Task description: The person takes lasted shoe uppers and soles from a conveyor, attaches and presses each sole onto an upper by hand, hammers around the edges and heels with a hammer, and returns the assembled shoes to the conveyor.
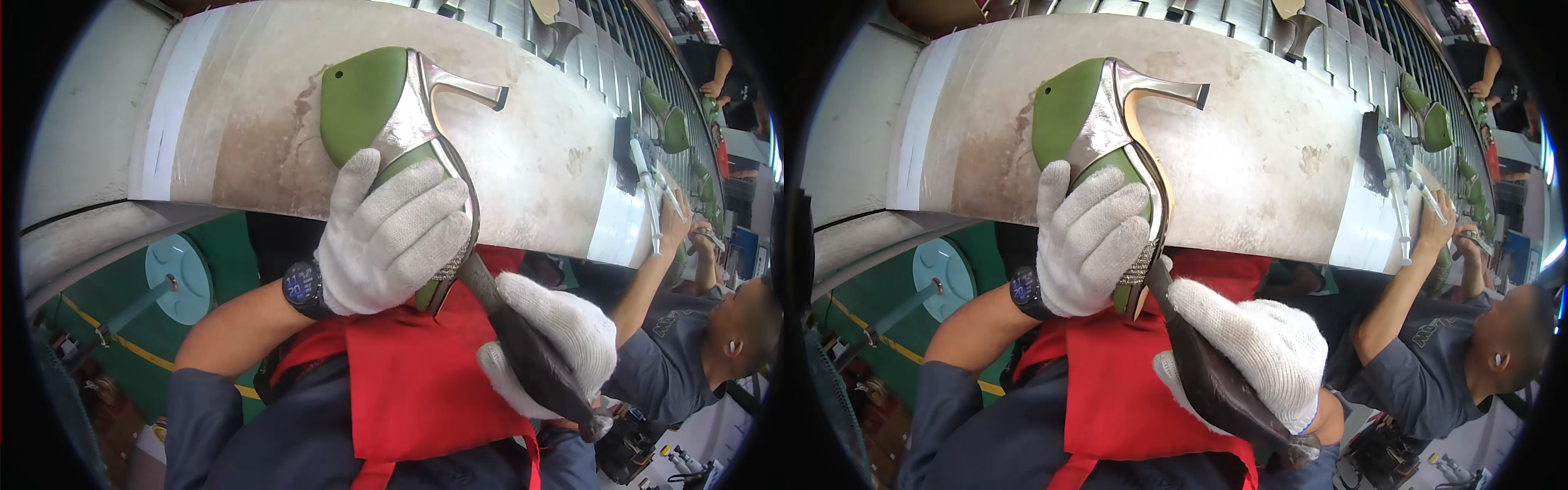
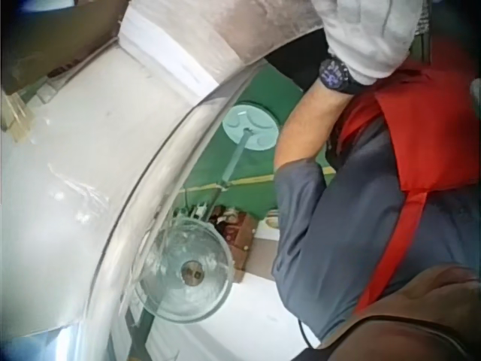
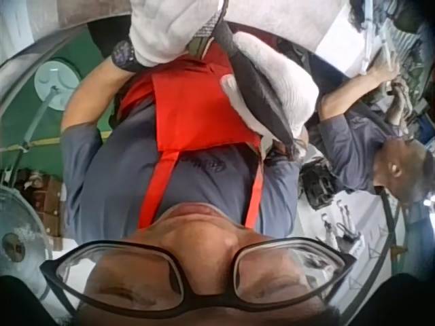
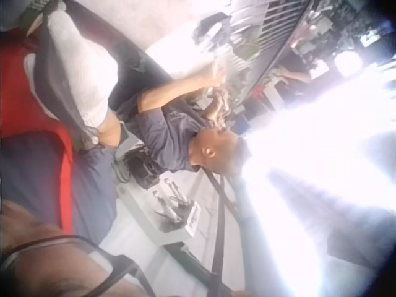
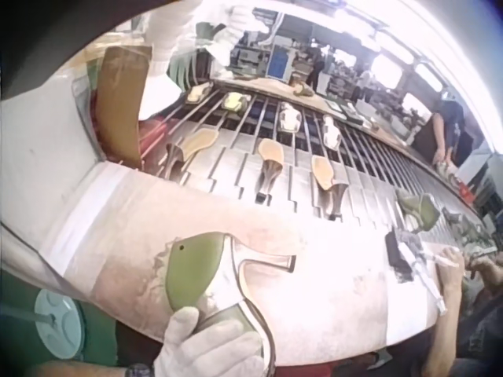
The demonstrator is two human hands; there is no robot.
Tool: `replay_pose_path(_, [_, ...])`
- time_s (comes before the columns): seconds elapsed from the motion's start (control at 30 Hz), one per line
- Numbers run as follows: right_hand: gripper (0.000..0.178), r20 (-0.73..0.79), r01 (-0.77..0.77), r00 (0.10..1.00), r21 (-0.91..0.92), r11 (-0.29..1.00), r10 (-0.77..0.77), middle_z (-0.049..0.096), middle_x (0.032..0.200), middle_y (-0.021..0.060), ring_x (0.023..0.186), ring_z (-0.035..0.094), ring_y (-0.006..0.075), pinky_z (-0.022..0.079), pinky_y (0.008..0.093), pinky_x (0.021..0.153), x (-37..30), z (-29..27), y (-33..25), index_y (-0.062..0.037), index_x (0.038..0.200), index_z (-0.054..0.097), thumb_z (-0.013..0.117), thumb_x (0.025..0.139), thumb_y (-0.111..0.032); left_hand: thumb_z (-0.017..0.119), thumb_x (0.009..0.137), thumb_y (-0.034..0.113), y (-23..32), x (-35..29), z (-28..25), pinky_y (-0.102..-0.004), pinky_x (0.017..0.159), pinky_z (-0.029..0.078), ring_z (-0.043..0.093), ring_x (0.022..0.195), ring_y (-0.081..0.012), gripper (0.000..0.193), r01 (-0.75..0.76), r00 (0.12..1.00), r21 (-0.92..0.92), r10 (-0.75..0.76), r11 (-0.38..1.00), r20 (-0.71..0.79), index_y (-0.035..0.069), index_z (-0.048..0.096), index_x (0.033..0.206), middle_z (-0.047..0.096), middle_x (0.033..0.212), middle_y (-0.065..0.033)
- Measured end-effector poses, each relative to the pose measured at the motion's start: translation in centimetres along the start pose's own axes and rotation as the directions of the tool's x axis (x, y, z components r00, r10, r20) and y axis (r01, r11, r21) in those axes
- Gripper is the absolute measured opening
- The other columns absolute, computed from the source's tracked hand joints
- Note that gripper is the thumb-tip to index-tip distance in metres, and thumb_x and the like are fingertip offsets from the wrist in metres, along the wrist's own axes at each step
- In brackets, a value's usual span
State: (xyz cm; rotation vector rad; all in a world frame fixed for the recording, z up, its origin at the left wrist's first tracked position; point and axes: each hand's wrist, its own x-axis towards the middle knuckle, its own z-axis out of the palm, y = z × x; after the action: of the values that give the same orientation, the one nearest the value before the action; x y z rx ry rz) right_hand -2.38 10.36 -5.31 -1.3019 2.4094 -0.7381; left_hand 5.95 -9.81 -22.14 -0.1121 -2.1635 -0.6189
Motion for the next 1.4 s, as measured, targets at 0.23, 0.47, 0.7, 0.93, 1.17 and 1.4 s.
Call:
replay_pose_path(0.23, [0.056,0.033,0.007,0.999,0.025,1.0,-0.008,0.082,0.098,0.0154,0.076,0.08,0.03,0.062,0.0368,0.074,1.2,-0.4,-0.4,0.0018,0.123,0.079,0.091,0.07,-0.014,0.083,0.098,0.033,-0.7,-0.1,-0.4,-0.0705,0.131,0.024,0.064,0.131,-0.0397,0.053,-0.103,0.991,0.037,0.099,0.994,0.095,0.007,0.057,0.137,0.069,0.133,-0.0167])
replay_pose_path(0.47, [0.047,0.062,-0.072,0.996,0.022,0.997,0.071,0.08,0.088,0.0125,0.072,0.078,0.03,0.061,0.0381,0.07,2.8,-1.0,-0.5,-0.0019,0.118,0.08,0.09,0.074,-0.014,0.084,0.097,0.033,-1.0,-0.4,0.0,-0.0715,0.13,0.026,0.063,0.131,-0.04,0.06,-0.124,0.986,0.034,0.119,0.992,0.118,0.006,0.054,0.141,0.066,0.135,-0.0177])
replay_pose_path(0.7, [0.039,0.142,-0.103,0.986,0.121,0.987,0.085,0.076,0.078,0.0098,0.065,0.075,0.0275,0.058,0.0352,0.064,5.1,-2.5,-0.4,-0.0047,0.115,0.081,0.089,0.078,-0.013,0.076,0.095,0.012,-0.3,0.4,0.5,-0.0652,0.13,0.028,0.071,0.125,-0.0309,0.041,-0.092,0.996,0.008,0.092,0.996,-0.008,0.014,0.063,0.134,0.073,0.135,-0.0094])
replay_pose_path(0.93, [0.027,0.252,0.138,0.953,0.123,0.983,-0.166,0.066,0.065,0.0082,0.054,0.064,0.0259,0.049,0.0374,0.054,3.7,-3.6,1.9,-0.0072,0.092,0.078,0.096,0.075,-0.018,0.078,0.093,0.012,-0.3,0.5,0.6,-0.0635,0.131,0.025,0.072,0.12,-0.0324,0.043,-0.106,0.994,0.026,0.106,0.994,-0.004,0.01,0.062,0.132,0.072,0.13,-0.0111])
replay_pose_path(1.17, [0.021,-0.386,-0.147,0.92,-0.168,0.975,0.072,0.071,0.08,0.0112,0.066,0.069,0.0285,0.053,0.0385,0.061,-1.4,-0.7,4.8,-0.0033,0.102,0.079,0.09,0.085,-0.007,0.081,0.096,0.033,0.1,1.7,0.7,-0.064,0.129,0.025,0.069,0.121,-0.042,0.055,-0.133,0.99,0.056,0.13,0.99,0.061,0.006,0.056,0.136,0.07,0.125,-0.0184])
replay_pose_path(1.4, [0.046,-0.414,0.207,0.91,0.396,0.895,-0.027,0.079,0.116,0.0154,0.097,0.08,0.0228,0.063,0.0342,0.083,-2.4,1.1,4.6,-0.0001,0.14,0.068,0.078,0.095,0.004,0.086,0.092,0.035,1.5,2.7,0.1,-0.0678,0.13,0.026,0.058,0.137,-0.0449,0.081,-0.209,0.972,0.137,0.19,0.968,0.136,0.005,0.043,0.153,0.054,0.145,-0.0222])
